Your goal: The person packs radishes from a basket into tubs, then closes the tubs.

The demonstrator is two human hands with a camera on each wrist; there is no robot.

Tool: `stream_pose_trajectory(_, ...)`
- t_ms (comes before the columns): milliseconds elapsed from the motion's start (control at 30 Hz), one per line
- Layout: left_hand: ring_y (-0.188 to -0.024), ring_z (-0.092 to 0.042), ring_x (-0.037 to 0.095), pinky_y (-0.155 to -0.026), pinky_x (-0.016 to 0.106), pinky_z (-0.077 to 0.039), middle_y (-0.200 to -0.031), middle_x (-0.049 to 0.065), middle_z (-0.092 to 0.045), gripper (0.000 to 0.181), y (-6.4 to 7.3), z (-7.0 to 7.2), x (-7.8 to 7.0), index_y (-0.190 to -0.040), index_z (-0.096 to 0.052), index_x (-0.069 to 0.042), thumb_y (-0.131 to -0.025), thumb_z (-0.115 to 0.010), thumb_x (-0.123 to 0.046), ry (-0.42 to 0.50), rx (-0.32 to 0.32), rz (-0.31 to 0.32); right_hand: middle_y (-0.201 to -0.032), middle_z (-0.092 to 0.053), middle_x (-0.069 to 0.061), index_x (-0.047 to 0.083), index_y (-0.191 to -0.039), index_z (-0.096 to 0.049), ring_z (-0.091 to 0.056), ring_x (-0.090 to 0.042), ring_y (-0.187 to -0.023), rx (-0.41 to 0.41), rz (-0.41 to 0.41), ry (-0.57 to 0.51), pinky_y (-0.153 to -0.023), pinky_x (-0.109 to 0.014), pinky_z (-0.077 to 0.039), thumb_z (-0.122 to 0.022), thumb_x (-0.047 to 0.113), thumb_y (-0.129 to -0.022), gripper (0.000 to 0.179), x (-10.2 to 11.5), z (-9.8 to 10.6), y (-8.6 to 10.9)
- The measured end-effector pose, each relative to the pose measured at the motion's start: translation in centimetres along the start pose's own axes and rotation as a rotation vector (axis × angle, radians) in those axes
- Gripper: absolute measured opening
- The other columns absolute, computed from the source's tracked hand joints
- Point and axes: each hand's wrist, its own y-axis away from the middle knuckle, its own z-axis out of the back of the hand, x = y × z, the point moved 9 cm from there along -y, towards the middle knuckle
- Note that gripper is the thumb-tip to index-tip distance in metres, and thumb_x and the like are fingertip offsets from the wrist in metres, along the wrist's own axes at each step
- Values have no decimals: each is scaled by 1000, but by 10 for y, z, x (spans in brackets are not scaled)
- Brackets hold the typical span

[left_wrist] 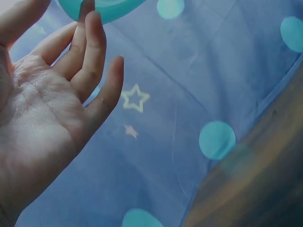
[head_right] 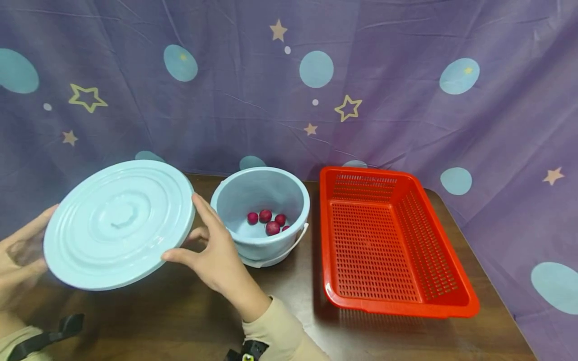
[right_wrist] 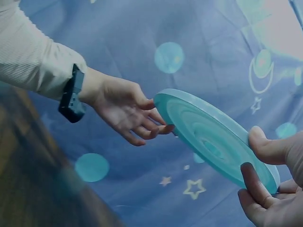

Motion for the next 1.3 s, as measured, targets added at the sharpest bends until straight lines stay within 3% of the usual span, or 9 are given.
stream_pose_trajectory(67, -133, -47, 23, -101, 25, -43, -152, 21, -39, 73, -4, -6, -5, -148, -13, 18, -87, -51, 28, -7, -21, -8, -132, -50, -9, 15, -156, -32, -63, -4, -86, -8, 12, 10, -99, -31, -47, -78, -10, -78, 94, 8, 5, 1)
stream_pose_trajectory(167, -132, -48, 21, -99, 24, -45, -152, 19, -40, 71, -12, -16, -9, -150, -15, 16, -91, -54, 20, -27, -46, -12, -119, -63, -12, 15, -154, -36, -64, -6, -92, -54, 11, 64, -99, -32, -46, -81, -7, -76, 93, 19, 15, 3)
stream_pose_trajectory(267, -135, -43, 23, -99, 24, -44, -154, 20, -36, 71, -22, -29, -7, -150, -15, 15, -93, -57, 12, 25, -43, -37, -112, -68, -13, 12, -152, -41, -65, -14, -98, -100, 34, 116, -96, -32, -48, -84, -5, -74, 91, 29, 29, 5)
stream_pose_trajectory(400, -142, -33, 21, -104, 23, -39, -158, 17, -29, 71, -37, -48, 1, -152, -17, 11, -95, -59, 1, 5, -31, -29, -133, -59, -10, 7, -150, -43, -63, -21, -98, -137, 63, 167, -90, -33, -51, -85, -4, -72, 89, 39, 49, 9)
stream_pose_trajectory(500, -145, -27, 21, -107, 22, -35, -161, 16, -23, 72, -47, -61, 7, -153, -17, 9, -96, -60, -3, -12, -7, -23, -130, -61, -9, 8, -150, -44, -62, -21, -98, -153, 36, 215, -88, -30, -50, -86, -2, -71, 90, 41, 63, 11)
stream_pose_trajectory(633, -147, -23, 22, -109, 23, -32, -161, 15, -23, 72, -58, -74, 17, -154, -20, 7, -97, -62, -6, -63, 5, -13, -113, -67, -10, 10, -150, -44, -61, -21, -90, -174, -22, 271, -76, -24, -46, -88, 2, -71, 91, 42, 81, 14)
stream_pose_trajectory(767, -148, -20, 20, -113, 24, -25, -161, 13, -25, 70, -65, -83, 31, -155, -24, 1, -97, -63, -9, -122, 3, 35, -117, -67, -12, 10, -150, -43, -63, -23, -91, -183, -60, 335, -71, -23, -49, -88, 6, -72, 91, 44, 97, 18)
stream_pose_trajectory(1167, -142, -33, 13, -107, 19, -33, -160, 5, -29, 66, -84, -110, 70, -156, -28, -8, -99, -60, -12, -227, 49, 161, -136, -58, -16, 9, -152, -39, -60, -38, -113, -161, -158, 534, -89, -47, -52, -84, 22, -77, 89, 37, 139, 26)
stream_pose_trajectory(1300, -131, -46, 12, -100, 21, -40, -161, 5, -27, 66, -90, -115, 82, -157, -27, -12, -100, -59, -13, -304, 75, 214, -141, -53, -16, 9, -152, -39, -61, -37, -112, -156, -168, 577, -86, -42, -51, -82, 23, -79, 86, 34, 152, 28)
